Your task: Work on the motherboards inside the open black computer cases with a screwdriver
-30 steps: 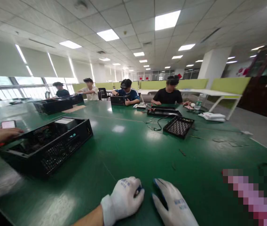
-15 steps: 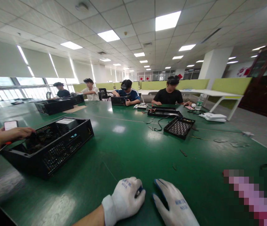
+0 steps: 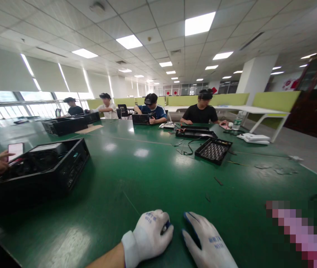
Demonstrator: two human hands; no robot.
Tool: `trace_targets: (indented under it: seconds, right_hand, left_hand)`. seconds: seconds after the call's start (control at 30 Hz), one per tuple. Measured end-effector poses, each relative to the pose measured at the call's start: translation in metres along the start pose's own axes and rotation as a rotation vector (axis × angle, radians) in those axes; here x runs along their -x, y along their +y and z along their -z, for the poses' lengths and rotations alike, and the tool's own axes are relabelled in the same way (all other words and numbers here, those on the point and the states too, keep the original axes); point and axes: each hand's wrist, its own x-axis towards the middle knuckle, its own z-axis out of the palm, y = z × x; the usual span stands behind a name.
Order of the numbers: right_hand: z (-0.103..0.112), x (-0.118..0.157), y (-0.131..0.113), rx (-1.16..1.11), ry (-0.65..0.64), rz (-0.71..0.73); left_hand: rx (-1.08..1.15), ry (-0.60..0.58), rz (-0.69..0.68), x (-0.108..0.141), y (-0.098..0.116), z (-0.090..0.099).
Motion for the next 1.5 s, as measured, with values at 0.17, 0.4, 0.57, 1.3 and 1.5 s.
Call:
trace_targets:
  seconds: [0.17, 0.4, 0.57, 1.3, 1.5]
  right_hand:
    - [0.0012, 0.0001, -0.0025, 0.000, -0.040, -0.042]
    - [0.0028, -0.0001, -0.0030, -0.003, -0.070, -0.040]
    - [0.0037, -0.0003, -0.0024, 0.001, -0.082, -0.041]
    - [0.0002, 0.0008, 0.0014, -0.010, -0.044, -0.031]
    - [0.0071, 0.0002, -0.0062, -0.016, -0.054, -0.032]
  left_hand:
    - [0.003, -0.013, 0.001, -0.0005, 0.0010, 0.0005]
    - [-0.006, -0.016, 0.003, -0.0021, 0.0009, 0.0006]
    - [-0.007, -0.014, 0.002, -0.0008, 0.0030, 0.0029]
    - [-0.003, -0.004, -0.018, 0.0008, 0.0019, 0.0039]
    - [0.007, 0.002, -0.017, 0.0016, -0.0003, 0.0019]
